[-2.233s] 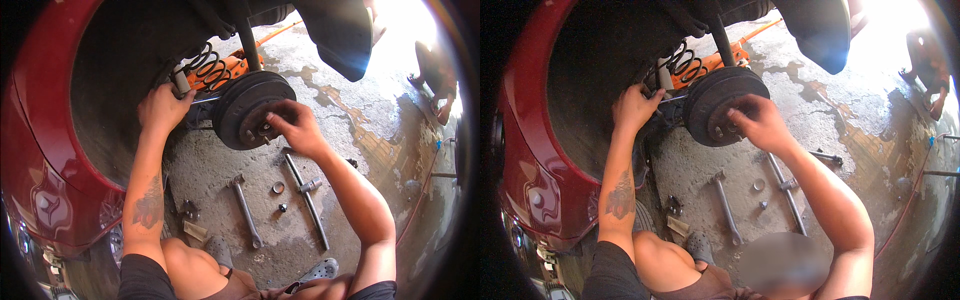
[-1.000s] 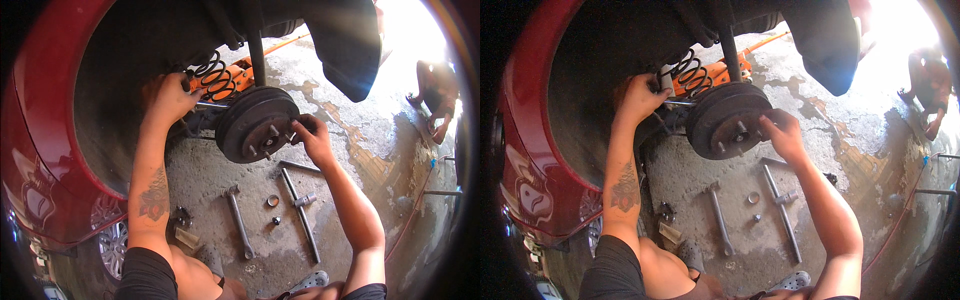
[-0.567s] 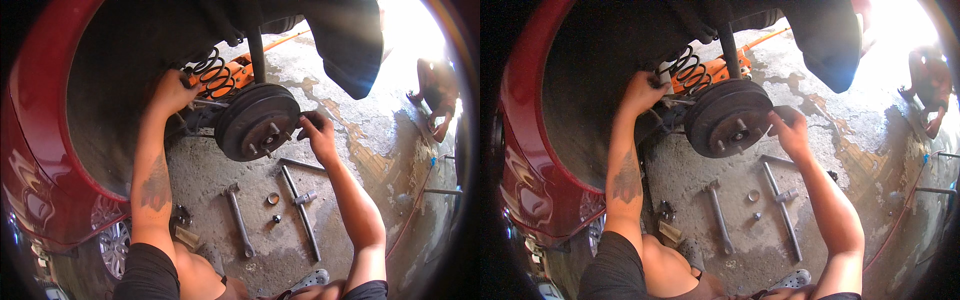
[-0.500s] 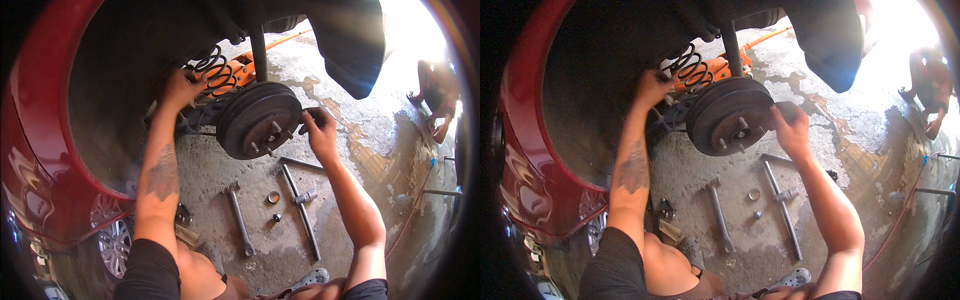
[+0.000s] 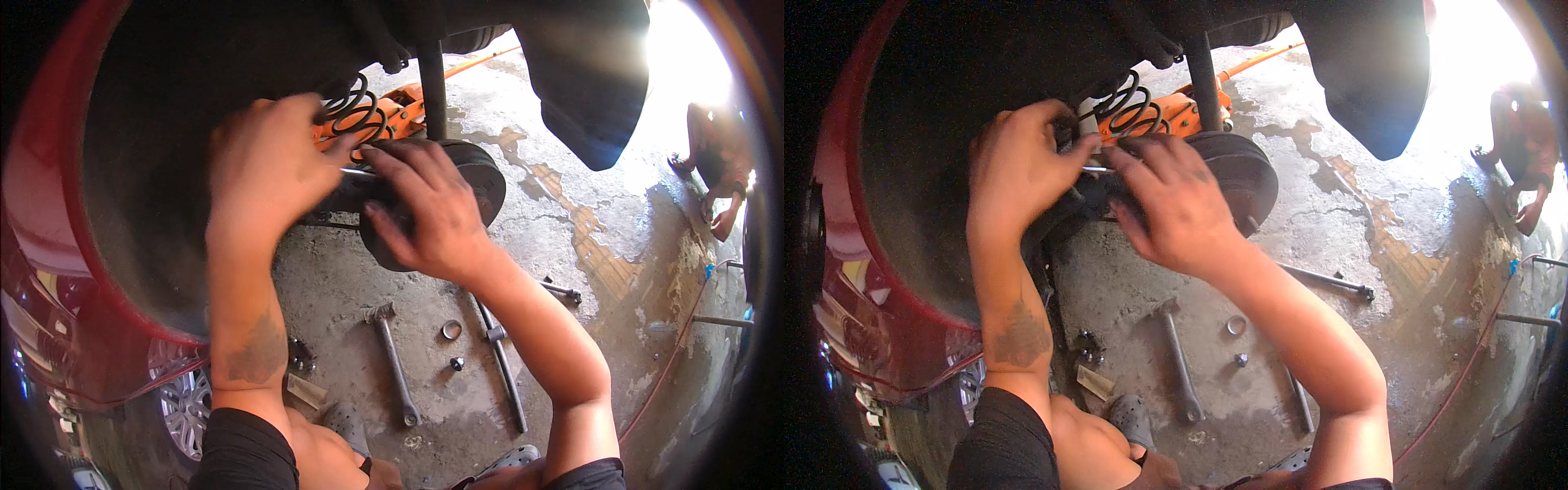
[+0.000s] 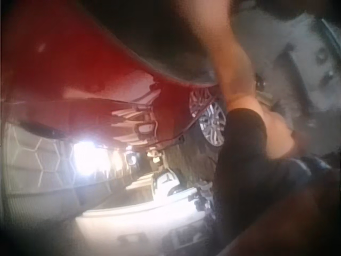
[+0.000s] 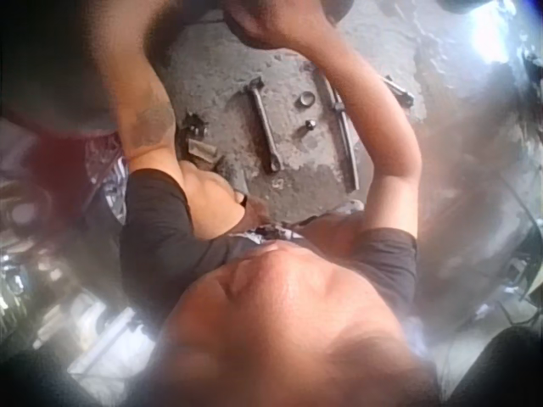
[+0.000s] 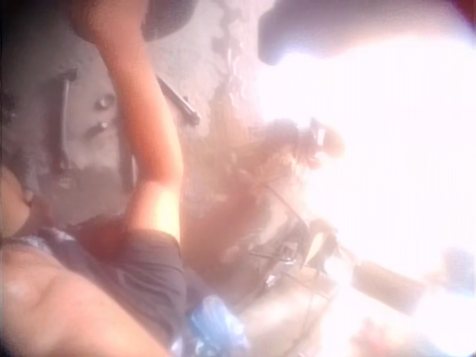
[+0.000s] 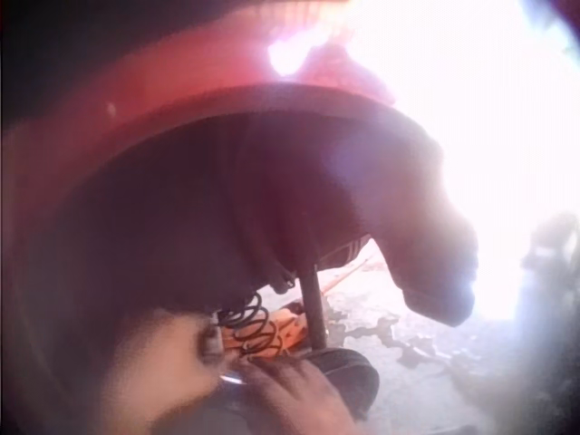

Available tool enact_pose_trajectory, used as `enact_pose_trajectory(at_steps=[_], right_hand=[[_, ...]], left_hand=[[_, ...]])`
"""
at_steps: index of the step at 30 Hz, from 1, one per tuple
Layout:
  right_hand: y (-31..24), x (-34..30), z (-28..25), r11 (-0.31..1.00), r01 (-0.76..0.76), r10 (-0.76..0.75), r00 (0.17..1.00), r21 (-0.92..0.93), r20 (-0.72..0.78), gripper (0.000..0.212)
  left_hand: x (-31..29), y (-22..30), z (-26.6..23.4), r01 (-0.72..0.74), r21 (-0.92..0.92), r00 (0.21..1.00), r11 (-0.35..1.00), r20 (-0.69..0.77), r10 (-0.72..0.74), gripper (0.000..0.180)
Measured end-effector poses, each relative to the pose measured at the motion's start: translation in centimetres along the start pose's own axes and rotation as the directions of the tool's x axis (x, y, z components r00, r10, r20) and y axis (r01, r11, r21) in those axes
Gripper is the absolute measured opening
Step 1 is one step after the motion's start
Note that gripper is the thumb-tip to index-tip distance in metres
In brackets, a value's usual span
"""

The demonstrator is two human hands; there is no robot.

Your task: The person uses a hammer and a screwdriver to remove a brake disc from a car. They repeatedly strike the disc and pry at it to loosen it from the hub.

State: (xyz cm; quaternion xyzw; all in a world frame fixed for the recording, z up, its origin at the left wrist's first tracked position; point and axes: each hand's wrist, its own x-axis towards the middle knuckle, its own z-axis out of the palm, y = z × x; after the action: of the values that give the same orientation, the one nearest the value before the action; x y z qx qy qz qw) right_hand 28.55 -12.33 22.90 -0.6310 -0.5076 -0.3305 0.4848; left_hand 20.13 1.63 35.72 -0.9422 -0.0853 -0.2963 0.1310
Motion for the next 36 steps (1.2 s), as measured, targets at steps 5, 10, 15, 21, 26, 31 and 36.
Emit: enact_pose_trajectory(at_steps=[5,10,15,21,26,31,36], right_hand=[[-1.4,1.5,-0.5,0.996,-0.025,0.031,0.998,-0.087,0.063,0.042],[-0.7,4.4,-1.9,0.892,-0.445,0.395,0.851,0.076,0.346,0.031],[0.3,7.5,-0.1,0.929,-0.329,0.242,0.886,0.171,0.395,0.043],[0.8,5.8,0.8,0.817,-0.483,0.404,0.869,0.316,0.284,0.035],[0.6,5.9,0.9,0.831,-0.482,0.409,0.867,0.276,0.284,0.032],[0.6,6.1,0.9,0.887,-0.417,0.339,0.879,0.197,0.335,0.034],[1.5,5.8,1.0,0.875,-0.421,0.322,0.875,0.239,0.363,0.038]], left_hand=[[-0.6,0.8,-1.5,-0.2,-0.09,0.94,0.976,-0.3,0.164,0.017],[0.9,-2.5,-0.7,-0.196,-0.661,0.903,0.724,-0.41,-0.13,0.037],[2.1,-1.5,3.6,-0.098,-0.856,0.908,0.508,-0.287,-0.307,0.046],[1.9,-1.1,4.9,-0.168,-0.734,0.839,0.658,-0.456,-0.296,0.039],[2.2,-2.1,5.0,-0.264,-0.709,0.794,0.654,-0.545,-0.269,0.041],[1.8,-2.9,5.6,-0.239,-0.665,0.797,0.708,-0.551,-0.248,0.046],[1.7,-2.9,5.7,-0.202,-0.733,0.847,0.649,-0.464,-0.26,0.051]])
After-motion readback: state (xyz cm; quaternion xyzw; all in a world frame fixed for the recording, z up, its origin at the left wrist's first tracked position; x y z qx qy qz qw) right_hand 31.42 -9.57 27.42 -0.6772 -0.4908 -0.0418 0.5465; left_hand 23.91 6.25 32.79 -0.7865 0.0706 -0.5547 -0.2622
